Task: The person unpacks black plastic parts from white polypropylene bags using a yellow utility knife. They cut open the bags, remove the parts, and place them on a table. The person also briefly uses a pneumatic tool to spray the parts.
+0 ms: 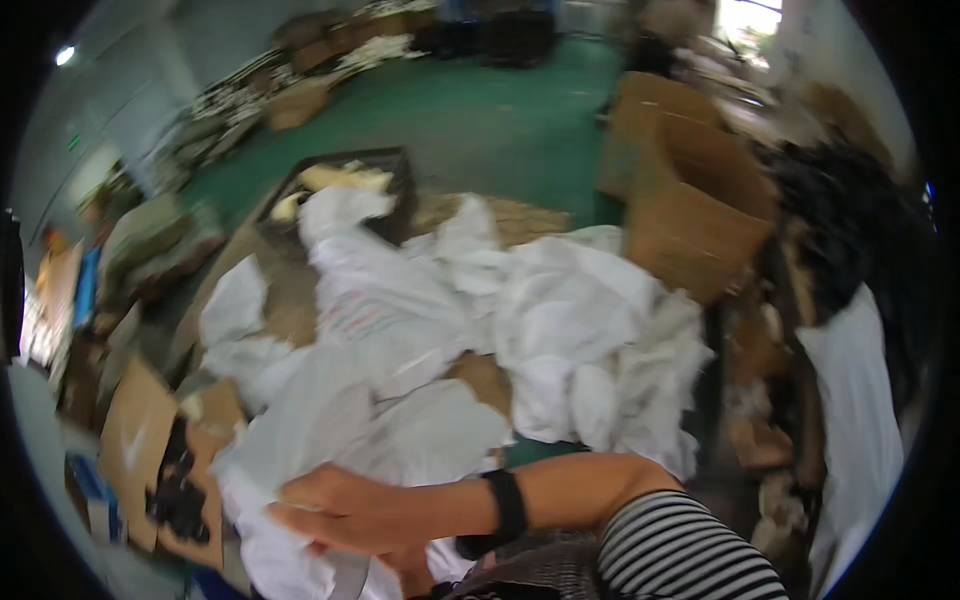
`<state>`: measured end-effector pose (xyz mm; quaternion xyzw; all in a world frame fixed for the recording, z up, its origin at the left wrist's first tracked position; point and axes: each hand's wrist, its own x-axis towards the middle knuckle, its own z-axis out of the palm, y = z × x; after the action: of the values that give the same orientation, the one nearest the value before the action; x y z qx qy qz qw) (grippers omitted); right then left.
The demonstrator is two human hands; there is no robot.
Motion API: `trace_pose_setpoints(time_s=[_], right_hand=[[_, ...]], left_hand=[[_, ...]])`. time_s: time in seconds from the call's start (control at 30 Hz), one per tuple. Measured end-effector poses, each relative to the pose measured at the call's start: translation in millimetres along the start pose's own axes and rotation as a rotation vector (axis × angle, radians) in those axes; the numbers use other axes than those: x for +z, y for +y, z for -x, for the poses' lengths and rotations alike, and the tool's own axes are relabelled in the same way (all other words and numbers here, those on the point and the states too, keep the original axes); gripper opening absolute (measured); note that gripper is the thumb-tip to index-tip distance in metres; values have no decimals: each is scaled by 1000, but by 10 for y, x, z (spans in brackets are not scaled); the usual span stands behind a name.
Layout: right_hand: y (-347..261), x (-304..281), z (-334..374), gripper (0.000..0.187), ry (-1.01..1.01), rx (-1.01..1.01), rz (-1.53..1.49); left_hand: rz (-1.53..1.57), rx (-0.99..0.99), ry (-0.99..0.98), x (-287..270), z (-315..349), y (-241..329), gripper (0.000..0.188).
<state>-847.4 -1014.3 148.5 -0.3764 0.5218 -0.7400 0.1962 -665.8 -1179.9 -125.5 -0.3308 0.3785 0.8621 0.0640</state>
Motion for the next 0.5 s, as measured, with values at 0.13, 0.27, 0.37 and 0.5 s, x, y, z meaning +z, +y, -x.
trace_pose_setpoints(time_s=[0.13,0.27,0.37,0.5], right_hand=[[-320,172,308,41,115,-56,-85],[-818,67,1110,46,395,-117,-12],[-1249,-24,1832,39,529,-204,148],[-2314,184,2952,37,578,-400,394]], left_hand=[[-125,5,-124,571,-121,113,53],[-232,86,-353,1542,-22,193,59],[-271,146,-556,2402,299,-16,63],[-198,223,-871,3530,1112,-379,69]])
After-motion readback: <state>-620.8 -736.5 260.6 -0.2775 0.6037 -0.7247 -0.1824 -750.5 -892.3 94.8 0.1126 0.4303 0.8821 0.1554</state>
